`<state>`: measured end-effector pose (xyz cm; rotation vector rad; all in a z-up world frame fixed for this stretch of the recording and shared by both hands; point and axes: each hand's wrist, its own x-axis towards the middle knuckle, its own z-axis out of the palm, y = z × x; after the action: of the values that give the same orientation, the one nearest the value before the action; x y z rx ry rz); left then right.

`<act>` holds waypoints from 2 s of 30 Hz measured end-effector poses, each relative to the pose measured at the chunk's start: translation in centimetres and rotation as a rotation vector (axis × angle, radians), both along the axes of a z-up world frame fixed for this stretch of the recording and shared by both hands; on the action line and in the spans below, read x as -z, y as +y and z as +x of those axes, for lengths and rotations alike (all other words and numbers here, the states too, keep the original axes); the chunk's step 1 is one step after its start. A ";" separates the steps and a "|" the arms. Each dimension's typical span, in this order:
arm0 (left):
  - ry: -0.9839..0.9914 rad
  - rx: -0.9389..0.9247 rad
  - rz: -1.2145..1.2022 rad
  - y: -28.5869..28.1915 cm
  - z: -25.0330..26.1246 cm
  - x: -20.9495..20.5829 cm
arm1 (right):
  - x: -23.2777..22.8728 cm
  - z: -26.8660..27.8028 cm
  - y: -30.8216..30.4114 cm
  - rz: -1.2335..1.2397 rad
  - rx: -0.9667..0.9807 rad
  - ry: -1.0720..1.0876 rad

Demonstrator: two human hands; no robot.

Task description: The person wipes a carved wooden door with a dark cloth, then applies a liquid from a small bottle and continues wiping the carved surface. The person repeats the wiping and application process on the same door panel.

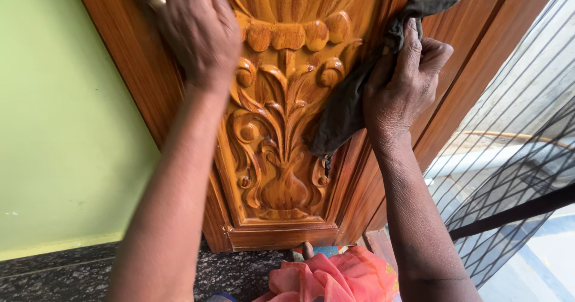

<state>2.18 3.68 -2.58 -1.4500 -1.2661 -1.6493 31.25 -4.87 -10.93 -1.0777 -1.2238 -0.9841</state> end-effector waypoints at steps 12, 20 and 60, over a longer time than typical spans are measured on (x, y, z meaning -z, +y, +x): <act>0.577 0.317 -0.234 -8.9 15.6 14.6 | 1.6 0.6 -0.7 -0.023 -0.028 -0.034; 0.339 0.264 -0.128 -9.2 18.3 17.3 | 6.3 0.2 -1.9 -0.116 -0.157 0.103; 0.263 0.682 -0.445 -13.0 16.7 37.3 | 27.1 1.0 -6.4 -0.705 -0.287 0.082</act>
<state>18.84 -9.28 -39.91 -2.4917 -1.0901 -1.5341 32.28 -11.28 -38.05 -1.4049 -1.6542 -0.2732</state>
